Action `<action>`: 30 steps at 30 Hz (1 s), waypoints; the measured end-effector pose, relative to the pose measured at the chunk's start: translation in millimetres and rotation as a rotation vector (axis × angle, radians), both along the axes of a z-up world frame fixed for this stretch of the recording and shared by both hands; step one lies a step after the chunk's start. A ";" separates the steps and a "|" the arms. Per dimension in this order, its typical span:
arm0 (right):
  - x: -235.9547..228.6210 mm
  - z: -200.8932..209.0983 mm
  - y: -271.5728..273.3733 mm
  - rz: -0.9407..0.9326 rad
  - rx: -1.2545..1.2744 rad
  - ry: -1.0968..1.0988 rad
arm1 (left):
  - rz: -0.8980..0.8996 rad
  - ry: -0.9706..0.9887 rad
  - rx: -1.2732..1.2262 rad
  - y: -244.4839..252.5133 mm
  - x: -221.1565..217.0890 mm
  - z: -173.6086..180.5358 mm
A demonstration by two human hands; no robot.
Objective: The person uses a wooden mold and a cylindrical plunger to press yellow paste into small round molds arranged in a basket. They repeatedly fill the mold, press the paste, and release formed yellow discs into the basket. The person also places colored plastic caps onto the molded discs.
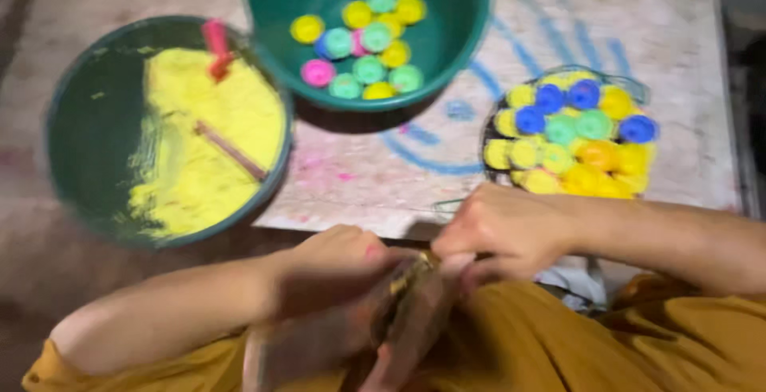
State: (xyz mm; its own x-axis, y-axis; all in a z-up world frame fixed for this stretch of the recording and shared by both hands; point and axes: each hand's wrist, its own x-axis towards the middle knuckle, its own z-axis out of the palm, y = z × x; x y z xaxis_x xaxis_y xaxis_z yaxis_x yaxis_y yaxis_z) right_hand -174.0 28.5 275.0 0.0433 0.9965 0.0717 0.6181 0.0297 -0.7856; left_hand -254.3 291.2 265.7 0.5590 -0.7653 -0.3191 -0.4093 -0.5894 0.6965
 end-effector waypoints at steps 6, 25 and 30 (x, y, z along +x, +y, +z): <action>-17.4 -13.5 109.8 0.256 0.009 0.286 | 0.228 -0.064 -0.167 127.6 -70.7 21.4; 119.6 -6.6 329.4 -0.352 0.344 -1.188 | 1.276 -0.127 -0.778 305.4 -68.1 -153.3; 173.2 -96.6 376.4 -0.347 -0.476 -1.097 | 1.447 -0.862 -0.794 338.6 -20.8 -178.1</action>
